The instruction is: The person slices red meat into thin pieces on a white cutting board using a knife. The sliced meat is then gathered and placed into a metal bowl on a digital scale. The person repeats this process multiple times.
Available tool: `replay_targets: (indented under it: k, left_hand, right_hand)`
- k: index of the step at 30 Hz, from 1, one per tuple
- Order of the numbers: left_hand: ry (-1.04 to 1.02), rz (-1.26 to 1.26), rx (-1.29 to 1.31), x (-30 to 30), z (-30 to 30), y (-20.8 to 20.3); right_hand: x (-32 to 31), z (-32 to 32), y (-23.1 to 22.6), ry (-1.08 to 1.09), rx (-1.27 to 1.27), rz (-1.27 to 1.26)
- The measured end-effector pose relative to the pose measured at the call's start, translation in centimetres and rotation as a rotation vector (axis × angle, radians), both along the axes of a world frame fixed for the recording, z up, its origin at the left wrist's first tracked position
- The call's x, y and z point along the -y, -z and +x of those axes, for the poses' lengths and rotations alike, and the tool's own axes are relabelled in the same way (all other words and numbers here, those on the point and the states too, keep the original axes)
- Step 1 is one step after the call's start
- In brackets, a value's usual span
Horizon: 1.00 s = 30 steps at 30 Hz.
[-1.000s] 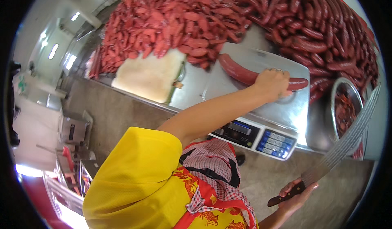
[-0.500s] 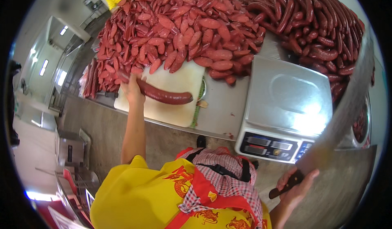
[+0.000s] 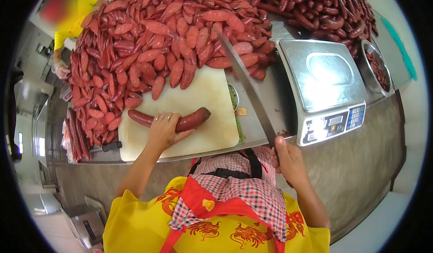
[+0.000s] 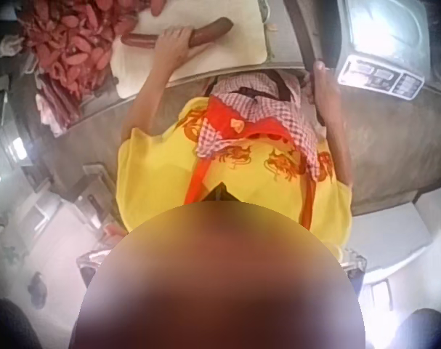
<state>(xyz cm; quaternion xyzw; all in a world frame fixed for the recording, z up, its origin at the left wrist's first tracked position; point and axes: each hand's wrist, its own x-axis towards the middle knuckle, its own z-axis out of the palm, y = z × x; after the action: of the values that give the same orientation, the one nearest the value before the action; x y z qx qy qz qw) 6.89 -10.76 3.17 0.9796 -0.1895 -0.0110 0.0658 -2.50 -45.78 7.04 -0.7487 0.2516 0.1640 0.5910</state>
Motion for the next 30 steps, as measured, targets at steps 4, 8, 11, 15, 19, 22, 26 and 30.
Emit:
replay_targets:
  k: [4,8,11,15,19,22,26,30]
  left_hand:
    - [-0.142,-0.169,-0.193,3.7,2.5,-2.8]
    - [-0.139,-0.393,-0.380,6.0,3.3,-4.3]
    - [-0.084,-0.419,-0.359,6.4,3.9,-3.6]
    - [0.004,-0.416,-0.218,6.8,3.9,-1.7]
    - [0.017,-0.435,-0.199,7.4,3.4,-1.3]
    - [0.004,-0.429,-0.202,7.6,3.4,-1.7]
    - [-0.002,-0.379,-0.205,7.7,3.3,-2.0]
    - [-0.022,-0.367,-0.216,7.8,3.5,-2.1]
  right_hand:
    - [-1.2,0.4,1.3,-0.279,0.345,-0.594]
    - [-1.3,-1.1,1.2,-0.276,0.241,-0.663]
    - [-1.1,-3.0,0.7,-0.276,0.185,-0.705]
    - [-0.7,-5.5,0.0,-0.324,0.109,-0.717]
    - [-0.7,-6.1,0.1,-0.335,0.143,-0.713]
    - [-1.4,-4.6,0.9,-0.333,0.168,-0.707]
    - [-2.6,-1.4,2.5,-0.341,0.266,-0.728]
    - [-2.2,-1.9,1.9,-0.340,0.241,-0.719]
